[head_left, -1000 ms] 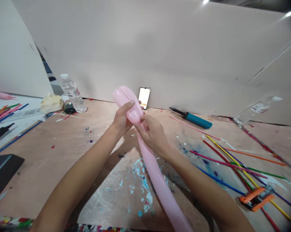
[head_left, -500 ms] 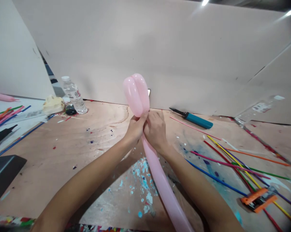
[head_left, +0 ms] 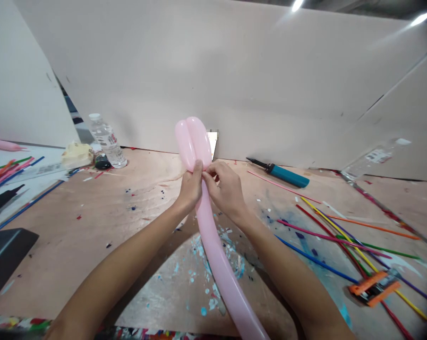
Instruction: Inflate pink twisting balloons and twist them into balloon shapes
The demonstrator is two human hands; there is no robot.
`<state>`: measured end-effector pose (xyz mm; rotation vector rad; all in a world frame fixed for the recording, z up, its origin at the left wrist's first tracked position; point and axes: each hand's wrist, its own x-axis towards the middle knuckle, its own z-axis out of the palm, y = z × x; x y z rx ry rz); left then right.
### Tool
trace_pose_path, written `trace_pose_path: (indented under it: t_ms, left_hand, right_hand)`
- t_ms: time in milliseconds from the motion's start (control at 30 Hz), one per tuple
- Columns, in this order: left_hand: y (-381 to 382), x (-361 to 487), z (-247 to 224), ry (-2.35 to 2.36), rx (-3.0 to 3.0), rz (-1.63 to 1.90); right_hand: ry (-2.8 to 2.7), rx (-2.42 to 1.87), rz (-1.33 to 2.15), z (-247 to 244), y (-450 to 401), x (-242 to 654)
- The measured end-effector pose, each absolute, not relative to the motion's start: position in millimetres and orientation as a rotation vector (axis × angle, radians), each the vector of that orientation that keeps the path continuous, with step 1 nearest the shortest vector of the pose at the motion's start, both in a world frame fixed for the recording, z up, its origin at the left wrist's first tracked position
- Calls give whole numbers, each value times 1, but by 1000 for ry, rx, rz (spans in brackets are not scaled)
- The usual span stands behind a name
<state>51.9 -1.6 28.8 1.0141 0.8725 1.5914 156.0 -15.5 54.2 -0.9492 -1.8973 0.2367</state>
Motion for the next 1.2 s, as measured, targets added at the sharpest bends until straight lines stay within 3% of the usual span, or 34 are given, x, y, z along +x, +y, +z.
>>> trace_pose_path:
  t_ms: [1200]
  left_hand:
    - [-6, 42, 38, 742, 1010, 1342]
  right_hand:
    - [-1795, -904, 199, 48, 2, 175]
